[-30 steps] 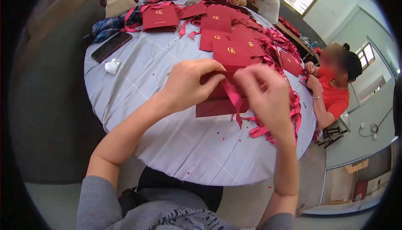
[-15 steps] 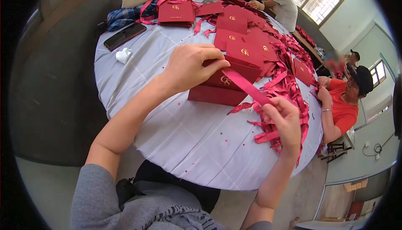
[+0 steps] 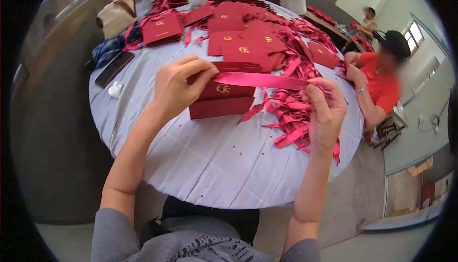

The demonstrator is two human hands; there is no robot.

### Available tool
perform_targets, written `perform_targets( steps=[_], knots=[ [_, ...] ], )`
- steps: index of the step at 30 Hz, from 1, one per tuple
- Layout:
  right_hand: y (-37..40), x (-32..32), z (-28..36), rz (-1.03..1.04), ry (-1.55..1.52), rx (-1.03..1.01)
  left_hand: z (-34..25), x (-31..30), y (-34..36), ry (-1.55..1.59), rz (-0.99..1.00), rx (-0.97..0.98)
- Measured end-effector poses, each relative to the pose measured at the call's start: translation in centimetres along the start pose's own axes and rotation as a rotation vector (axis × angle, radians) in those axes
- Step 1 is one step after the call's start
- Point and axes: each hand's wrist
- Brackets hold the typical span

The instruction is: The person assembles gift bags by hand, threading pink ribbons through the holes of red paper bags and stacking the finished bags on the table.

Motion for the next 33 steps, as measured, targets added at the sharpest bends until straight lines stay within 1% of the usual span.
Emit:
perform_targets(
  steps=[2, 3, 4, 5, 6, 7, 8, 9, 10, 11, 12, 14, 15, 17, 18, 21, 23, 25, 26, 27, 28, 29, 31, 32, 33],
  knots=[
    [0.0, 0.4, -0.2, 0.045, -0.072, -0.14, -0.4, -0.1, 0.0, 0.015, -0.005, -0.002],
    [-0.2, 0.5, -0.2, 0.07, -0.043, -0.164, -0.6, 0.1, -0.1, 0.031, -0.014, -0.013],
    [0.0, 0.9, -0.2, 0.14, -0.218, -0.082, -0.6, 0.2, 0.0, 0.074, -0.025, -0.001],
    [-0.2, 0.8, -0.6, 0.253, -0.343, -0.059, -0.6, 0.2, 0.0, 0.07, 0.022, -0.026],
    [-0.2, 1.0, -0.6, 0.311, -0.48, 0.019, -0.4, 0.4, 0.1, 0.139, 0.029, -0.017],
    [0.0, 1.3, -1.2, 0.365, -0.645, 0.044, -0.1, 0.5, 0.3, 0.165, 0.041, -0.019],
    [0.1, 1.3, -1.3, 0.443, -0.737, 0.086, -0.2, 0.5, 0.2, 0.199, 0.041, -0.046],
    [0.4, 1.9, -1.3, 0.426, -0.746, 0.115, 0.3, 0.7, 0.4, 0.169, 0.044, -0.011],
    [0.4, 2.0, -1.7, 0.459, -0.769, 0.1, 0.7, 0.5, 0.3, 0.135, 0.075, -0.008],
    [0.6, 2.0, -1.6, 0.479, -0.78, 0.146, 1.1, 0.5, 0.4, 0.124, 0.08, 0.001],
    [0.4, 2.2, -2.0, 0.522, -0.768, 0.175, 2.0, 0.6, 0.7, 0.118, 0.061, 0.037],
    [0.6, 1.7, -1.9, 0.581, -0.583, 0.276, 1.3, 0.6, 0.5, 0.092, 0.077, 0.028],
    [0.8, 2.1, -1.6, 0.536, -0.57, 0.344, 0.9, 0.2, 0.1, 0.097, 0.072, 0.031],
    [0.5, 2.1, -2.0, 0.543, -0.373, 0.374, -0.3, -0.5, -0.3, -0.062, 0.205, 0.005],
    [0.5, 2.3, -2.3, 0.535, -0.347, 0.389, -0.7, -0.4, -0.4, -0.06, 0.208, 0.002],
    [0.7, 2.6, -2.4, 0.527, -0.277, 0.431, -1.5, -0.5, -0.8, -0.289, 0.163, 0.153],
    [0.7, 2.9, -2.6, 0.445, -0.201, 0.47, -2.6, -0.5, -1.9, -0.285, 0.197, 0.257],
    [0.9, 3.0, -2.3, 0.383, -0.089, 0.462, -3.1, -0.3, -2.8, -0.221, 0.327, 0.266],
    [0.9, 3.1, -2.7, 0.371, -0.103, 0.489, -3.2, -0.1, -3.4, -0.183, 0.353, 0.303],
    [0.9, 3.2, -2.8, 0.344, -0.1, 0.506, -2.6, 0.5, -3.5, -0.117, 0.391, 0.246],
    [0.8, 3.4, -3.1, 0.319, -0.047, 0.515, -2.3, 0.9, -3.8, -0.094, 0.424, 0.268],
    [0.8, 3.5, -3.4, 0.301, -0.052, 0.528, -1.9, 1.4, -3.8, -0.143, 0.421, 0.27],
    [0.8, 3.8, -4.0, 0.293, -0.009, 0.504, -1.3, 1.8, -4.0, -0.09, 0.433, 0.207],
    [0.9, 3.8, -4.1, 0.301, -0.025, 0.488, -0.9, 2.1, -3.7, -0.021, 0.371, 0.195],
    [1.1, 3.9, -4.1, 0.256, -0.032, 0.498, -0.7, 2.4, -3.4, 0.054, 0.303, 0.194]
  ],
)
Point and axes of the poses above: each hand's wrist, its own y-axis away from the middle knuckle, its own x-axis out of the palm, z = x × y, and after that the axes turned 11 degrees about x, right-handed
